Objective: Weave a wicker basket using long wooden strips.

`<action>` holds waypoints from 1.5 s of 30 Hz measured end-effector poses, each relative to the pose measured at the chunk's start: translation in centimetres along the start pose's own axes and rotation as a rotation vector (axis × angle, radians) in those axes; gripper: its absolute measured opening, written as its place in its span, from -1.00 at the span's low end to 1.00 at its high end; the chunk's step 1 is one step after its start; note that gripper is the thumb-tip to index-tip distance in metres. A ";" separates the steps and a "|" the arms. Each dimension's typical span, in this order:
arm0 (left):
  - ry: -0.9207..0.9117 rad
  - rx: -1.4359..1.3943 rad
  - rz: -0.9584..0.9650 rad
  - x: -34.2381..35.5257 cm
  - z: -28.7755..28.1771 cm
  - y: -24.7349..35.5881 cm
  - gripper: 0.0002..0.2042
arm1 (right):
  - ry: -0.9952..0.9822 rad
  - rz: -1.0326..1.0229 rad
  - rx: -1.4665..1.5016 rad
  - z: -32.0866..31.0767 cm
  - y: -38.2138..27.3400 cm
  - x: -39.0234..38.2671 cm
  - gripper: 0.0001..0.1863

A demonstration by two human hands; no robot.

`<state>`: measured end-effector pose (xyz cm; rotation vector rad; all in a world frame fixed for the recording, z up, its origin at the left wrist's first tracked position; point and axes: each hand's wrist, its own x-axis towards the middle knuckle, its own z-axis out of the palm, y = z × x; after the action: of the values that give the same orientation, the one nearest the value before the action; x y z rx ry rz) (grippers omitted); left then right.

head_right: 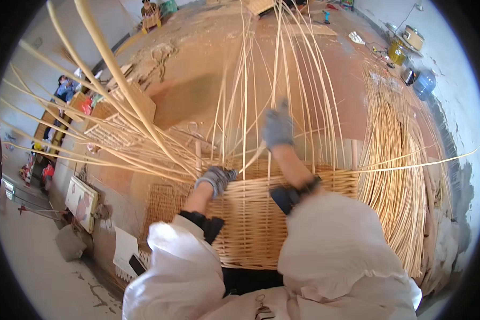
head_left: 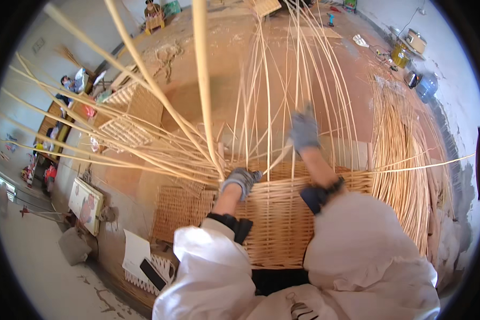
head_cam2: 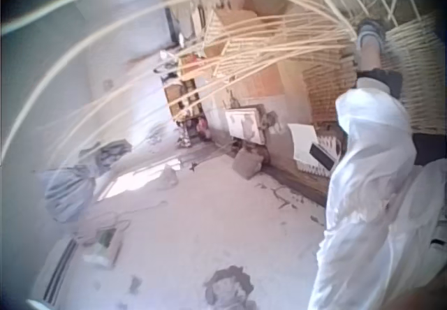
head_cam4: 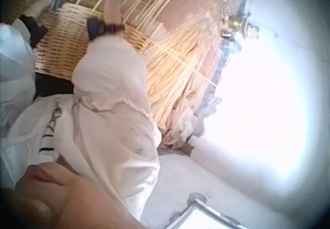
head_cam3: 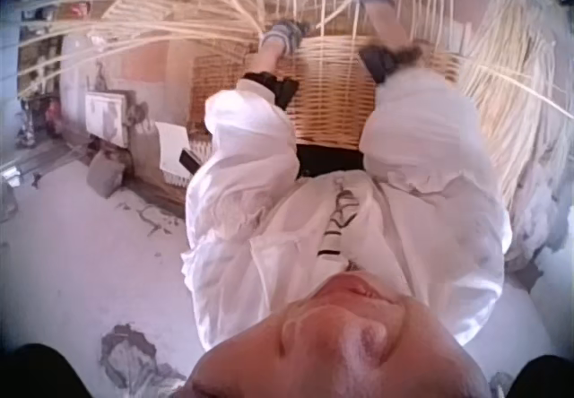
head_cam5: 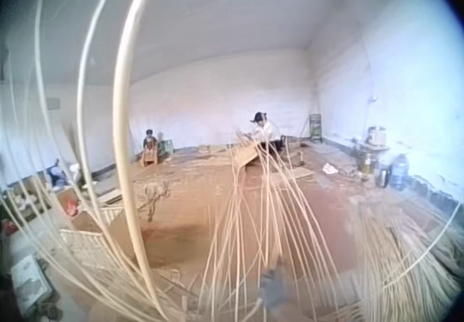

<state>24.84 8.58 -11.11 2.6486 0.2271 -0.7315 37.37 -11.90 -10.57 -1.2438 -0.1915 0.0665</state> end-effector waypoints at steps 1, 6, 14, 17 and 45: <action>-0.053 0.138 -0.008 -2.9 -1.8 -8.3 -0.63 | 0.252 0.126 0.491 11.1 -5.0 -9.0 -0.71; -0.254 -0.552 -0.205 -6.4 -7.3 6.7 -0.62 | -0.119 0.012 1.160 -0.8 -6.9 -12.2 -0.77; -0.071 -0.014 0.462 -2.5 -3.0 11.0 -0.56 | 0.321 0.063 0.214 -2.7 -13.0 -15.2 -0.78; -0.140 -0.063 0.385 -5.2 -3.1 12.2 -0.55 | 0.046 0.160 0.012 -5.7 -13.0 -12.2 -0.84; 0.113 0.250 0.522 -10.7 2.1 23.8 -0.17 | -0.094 0.144 -1.060 -13.1 -18.1 -10.2 -0.68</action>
<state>20.73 -14.54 0.42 2.7939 -0.5424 -0.4571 28.70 -31.58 1.43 -2.3140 -0.2253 0.1596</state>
